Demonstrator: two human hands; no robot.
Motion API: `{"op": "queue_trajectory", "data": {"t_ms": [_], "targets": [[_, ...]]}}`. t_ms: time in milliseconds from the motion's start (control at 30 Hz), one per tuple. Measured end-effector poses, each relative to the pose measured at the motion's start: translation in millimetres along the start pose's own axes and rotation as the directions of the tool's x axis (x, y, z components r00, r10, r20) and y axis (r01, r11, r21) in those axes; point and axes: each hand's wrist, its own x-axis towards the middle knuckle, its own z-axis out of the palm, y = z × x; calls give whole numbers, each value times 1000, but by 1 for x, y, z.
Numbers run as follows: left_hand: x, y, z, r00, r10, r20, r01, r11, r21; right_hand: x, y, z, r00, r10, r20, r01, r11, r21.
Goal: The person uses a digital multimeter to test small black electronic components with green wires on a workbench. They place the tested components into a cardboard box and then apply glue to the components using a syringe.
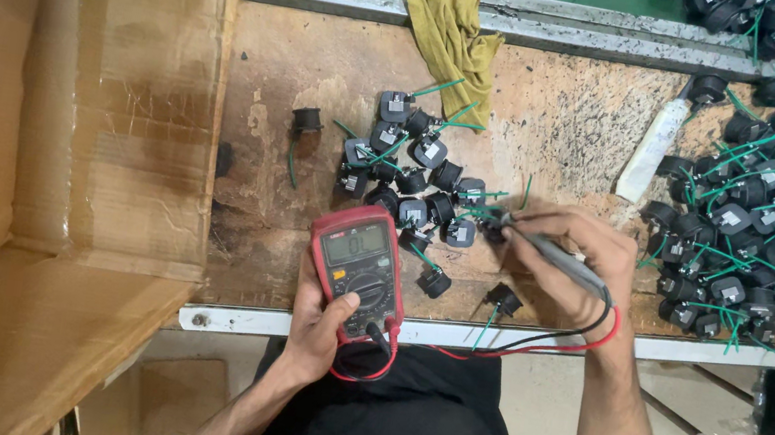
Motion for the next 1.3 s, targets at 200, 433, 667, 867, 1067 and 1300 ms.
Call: {"op": "queue_trajectory", "data": {"t_ms": [200,433,667,867,1067,1300], "targets": [[0,-3,-1,1000,-12,0,12,1000,-12,-13,2,-2,992,12,-123,-12,1000,-1],[-1,-4,-2,1000,-8,-11,9,1000,24,9,-2,-13,985,-169,39,168,986,24],[0,-5,-3,1000,0,-8,0,999,55,19,-15,-18,959,-150,242,133,987,85],[1,-4,-2,1000,13,-7,-13,999,40,34,-14,4,971,-225,74,219,972,91],[0,-4,-2,1000,23,-10,-23,999,41,30,-9,-2,977,-211,-40,212,977,23],[1,-3,-1,1000,-16,-12,17,999,32,31,6,-3,991,-108,76,102,992,79]]}}
